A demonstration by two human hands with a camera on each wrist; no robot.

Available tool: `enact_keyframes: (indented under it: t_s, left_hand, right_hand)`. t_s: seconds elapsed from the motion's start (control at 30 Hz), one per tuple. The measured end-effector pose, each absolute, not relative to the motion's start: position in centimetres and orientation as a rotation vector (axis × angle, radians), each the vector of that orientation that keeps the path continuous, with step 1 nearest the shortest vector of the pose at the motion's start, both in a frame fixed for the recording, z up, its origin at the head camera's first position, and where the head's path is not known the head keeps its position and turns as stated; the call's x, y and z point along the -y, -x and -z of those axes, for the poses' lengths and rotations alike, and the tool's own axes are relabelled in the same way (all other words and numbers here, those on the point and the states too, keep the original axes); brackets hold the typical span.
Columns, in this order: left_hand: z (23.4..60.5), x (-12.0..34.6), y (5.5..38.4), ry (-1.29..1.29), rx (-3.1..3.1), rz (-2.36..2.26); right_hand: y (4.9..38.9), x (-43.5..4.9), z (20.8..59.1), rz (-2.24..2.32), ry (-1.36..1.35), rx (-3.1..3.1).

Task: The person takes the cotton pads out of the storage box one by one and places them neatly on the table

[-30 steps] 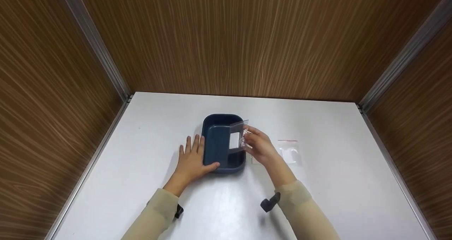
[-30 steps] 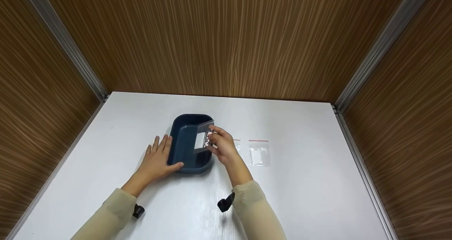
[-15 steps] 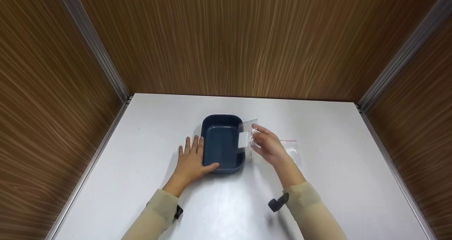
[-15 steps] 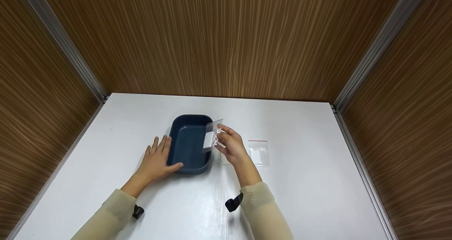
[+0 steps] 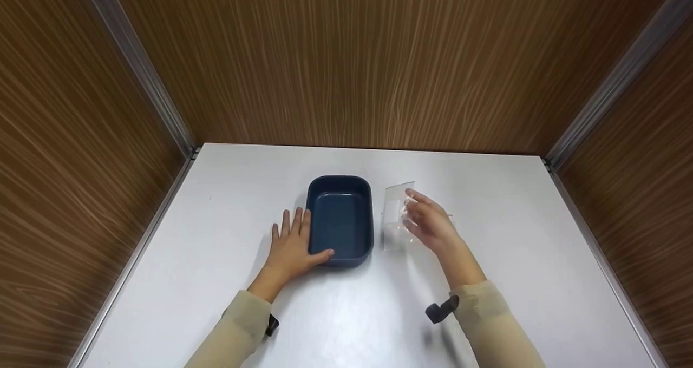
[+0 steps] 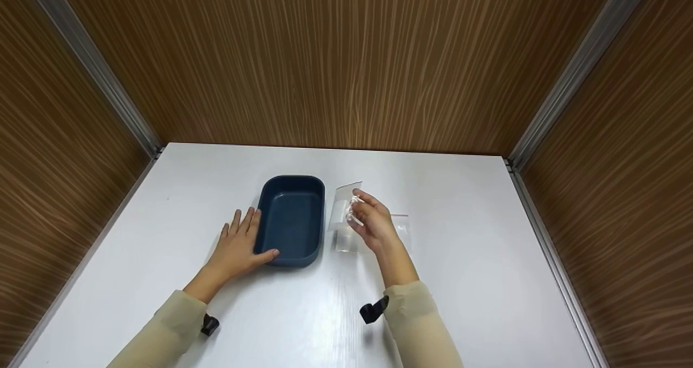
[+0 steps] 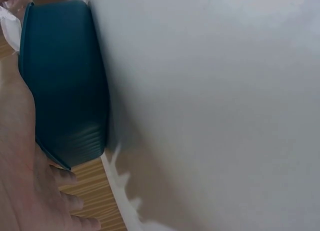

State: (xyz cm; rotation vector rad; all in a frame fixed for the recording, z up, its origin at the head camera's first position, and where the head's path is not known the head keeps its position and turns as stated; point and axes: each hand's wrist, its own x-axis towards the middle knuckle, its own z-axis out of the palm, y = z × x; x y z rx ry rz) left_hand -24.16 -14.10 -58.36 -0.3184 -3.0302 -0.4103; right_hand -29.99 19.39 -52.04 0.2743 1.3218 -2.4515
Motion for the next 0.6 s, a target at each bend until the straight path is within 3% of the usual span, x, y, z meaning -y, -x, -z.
enact_keyframes:
  t_s: [0.6]
  left_hand:
    - [58.5, 13.9, 24.4, 0.313, 3.017, 0.435]
  right_hand:
    - [29.8, -23.8, 52.2, 2.492, -0.356, -1.284]
